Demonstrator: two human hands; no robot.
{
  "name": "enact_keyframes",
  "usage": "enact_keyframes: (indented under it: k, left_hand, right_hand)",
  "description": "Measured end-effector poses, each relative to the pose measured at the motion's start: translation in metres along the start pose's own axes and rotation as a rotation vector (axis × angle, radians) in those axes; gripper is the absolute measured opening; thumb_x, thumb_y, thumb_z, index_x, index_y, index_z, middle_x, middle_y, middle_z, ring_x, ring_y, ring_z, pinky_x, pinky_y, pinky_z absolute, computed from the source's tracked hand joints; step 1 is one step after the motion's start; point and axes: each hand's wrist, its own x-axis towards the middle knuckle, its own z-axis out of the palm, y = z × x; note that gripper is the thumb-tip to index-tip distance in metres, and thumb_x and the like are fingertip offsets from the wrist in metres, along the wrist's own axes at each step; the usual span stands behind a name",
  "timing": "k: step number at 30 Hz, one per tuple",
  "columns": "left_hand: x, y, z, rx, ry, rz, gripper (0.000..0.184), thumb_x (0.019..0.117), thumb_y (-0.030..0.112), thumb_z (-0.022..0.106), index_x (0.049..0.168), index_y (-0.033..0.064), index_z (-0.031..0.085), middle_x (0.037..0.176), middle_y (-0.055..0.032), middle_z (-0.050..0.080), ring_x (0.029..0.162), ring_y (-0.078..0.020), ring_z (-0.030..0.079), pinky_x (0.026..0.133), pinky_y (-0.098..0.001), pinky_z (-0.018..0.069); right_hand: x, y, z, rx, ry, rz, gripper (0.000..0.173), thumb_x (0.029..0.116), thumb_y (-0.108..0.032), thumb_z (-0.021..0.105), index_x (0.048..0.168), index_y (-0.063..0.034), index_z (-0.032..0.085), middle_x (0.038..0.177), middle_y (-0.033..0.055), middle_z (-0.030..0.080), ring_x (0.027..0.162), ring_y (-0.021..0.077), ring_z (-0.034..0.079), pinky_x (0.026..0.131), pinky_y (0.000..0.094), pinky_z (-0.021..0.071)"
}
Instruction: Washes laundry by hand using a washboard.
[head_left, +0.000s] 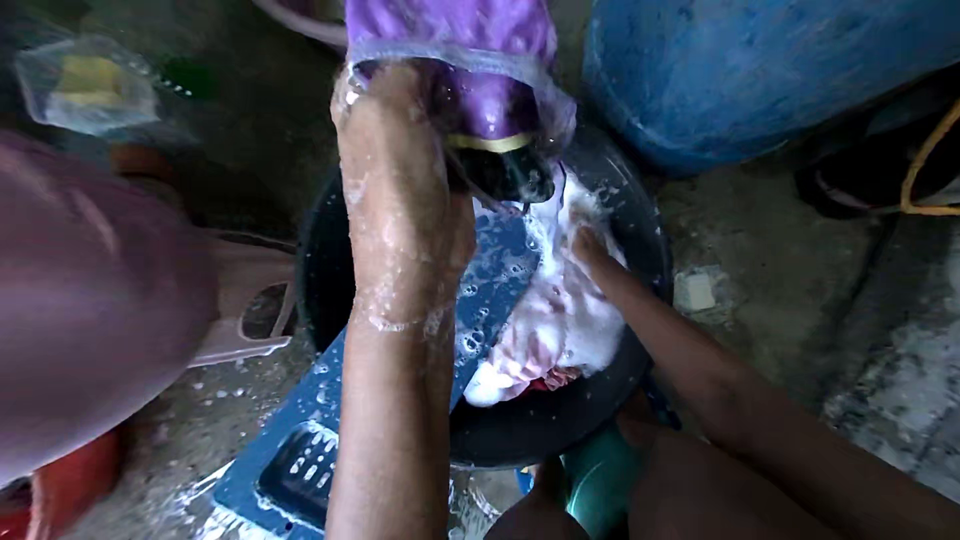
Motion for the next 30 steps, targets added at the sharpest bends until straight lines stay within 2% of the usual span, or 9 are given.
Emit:
enact_keyframes:
  k: [3, 8, 11, 14, 16, 20, 23, 26, 30]
  left_hand:
    - [-0.034, 0.002, -0.031, -0.021, 0.047, -0.079, 0.014, 0.1088, 0.013, 0.041, 0.115, 0.0128, 0.053, 0.098, 0.0019, 0.066, 0.092, -0.0092, 0.068, 0.085, -0.0305, 0.0596]
    - [-0.123, -0.085, -0.124, 0.406, 0.370, -0.282, 0.027, 0.1037, 0.006, 0.044, 0.128, 0.0000, 0.054, 0.106, -0.0063, 0.068, 0.095, -0.0089, 0.069, 0.084, -0.0294, 0.0597]
    - [-0.177, -0.122, -0.167, 0.926, 0.423, -0.247, 0.048, 0.1002, 0.001, 0.049, 0.145, -0.0135, 0.042, 0.133, -0.0303, 0.060, 0.123, -0.0283, 0.062, 0.106, -0.0407, 0.0483]
    - [-0.193, -0.134, -0.168, 1.243, 0.481, -0.133, 0.052, 0.0989, 0.003, 0.057, 0.146, -0.0133, 0.041, 0.124, -0.0339, 0.064, 0.109, -0.0403, 0.068, 0.095, -0.0495, 0.0530]
    - [-0.191, -0.136, -0.169, 1.405, 0.495, -0.129, 0.053, 0.0958, 0.009, 0.063, 0.143, -0.0094, 0.048, 0.112, -0.0314, 0.070, 0.095, -0.0466, 0.071, 0.082, -0.0609, 0.0537]
    - [-0.191, -0.148, -0.192, 1.675, 0.488, -0.038, 0.037, 0.0898, 0.013, 0.065, 0.119, -0.0095, 0.066, 0.104, -0.0276, 0.073, 0.095, -0.0468, 0.071, 0.095, -0.0694, 0.0417]
    - [-0.200, -0.155, -0.205, 1.750, 0.453, 0.077, 0.030, 0.0793, 0.005, 0.064, 0.106, -0.0075, 0.071, 0.098, -0.0252, 0.074, 0.091, -0.0439, 0.072, 0.095, -0.0664, 0.0414]
    - [-0.198, -0.158, -0.204, 1.695, 0.453, 0.083, 0.032, 0.0766, 0.001, 0.064, 0.106, -0.0087, 0.071, 0.098, -0.0263, 0.074, 0.093, -0.0440, 0.071, 0.098, -0.0635, 0.0406]
    - [-0.194, -0.158, -0.201, 1.676, 0.447, 0.055, 0.033, 0.0751, 0.003, 0.065, 0.106, -0.0100, 0.069, 0.099, -0.0273, 0.073, 0.096, -0.0454, 0.069, 0.099, -0.0639, 0.0380]
  right_hand:
    - [0.013, 0.018, 0.016, 0.221, -0.030, 0.020, 0.055, 0.1043, -0.013, 0.056, 0.149, 0.0137, 0.038, 0.153, 0.0341, 0.042, 0.145, 0.0442, 0.040, 0.121, 0.0530, 0.0316]
    - [-0.005, 0.030, -0.003, 0.603, 0.256, 0.015, 0.047, 0.1019, -0.022, 0.060, 0.140, 0.0041, 0.053, 0.135, 0.0264, 0.060, 0.126, 0.0355, 0.058, 0.108, 0.0518, 0.0474]
    - [-0.020, 0.017, -0.019, 0.857, 0.385, -0.100, 0.042, 0.1060, -0.024, 0.049, 0.137, 0.0033, 0.054, 0.126, 0.0189, 0.063, 0.114, 0.0211, 0.062, 0.098, 0.0391, 0.0535]
    - [-0.041, -0.038, -0.024, 0.958, 0.283, -0.236, 0.044, 0.1029, -0.022, 0.052, 0.142, -0.0013, 0.048, 0.110, 0.0124, 0.064, 0.088, 0.0146, 0.065, 0.076, 0.0359, 0.0593]
    - [-0.075, -0.081, -0.001, 0.694, 0.161, -0.460, 0.051, 0.0964, -0.011, 0.060, 0.144, 0.0019, 0.047, 0.110, 0.0164, 0.068, 0.087, 0.0176, 0.068, 0.077, 0.0388, 0.0597]
    - [-0.140, -0.117, 0.083, 0.001, -0.209, -0.912, 0.040, 0.0952, -0.015, 0.067, 0.135, -0.0106, 0.061, 0.113, 0.0107, 0.072, 0.099, 0.0238, 0.071, 0.084, 0.0450, 0.0601]
    - [-0.083, -0.100, 0.087, 0.025, -0.271, -0.634, 0.035, 0.1020, -0.013, 0.060, 0.136, -0.0076, 0.064, 0.130, 0.0146, 0.067, 0.121, 0.0251, 0.064, 0.107, 0.0431, 0.0494]
    - [-0.009, -0.063, 0.029, -0.140, 0.069, -0.432, 0.045, 0.1080, -0.021, 0.049, 0.148, -0.0012, 0.049, 0.127, 0.0273, 0.066, 0.117, 0.0407, 0.066, 0.100, 0.0553, 0.0511]
    - [-0.097, -0.088, 0.046, -0.034, -0.099, -0.573, 0.035, 0.0999, -0.013, 0.064, 0.130, 0.0040, 0.060, 0.108, 0.0232, 0.068, 0.098, 0.0345, 0.068, 0.089, 0.0499, 0.0551]
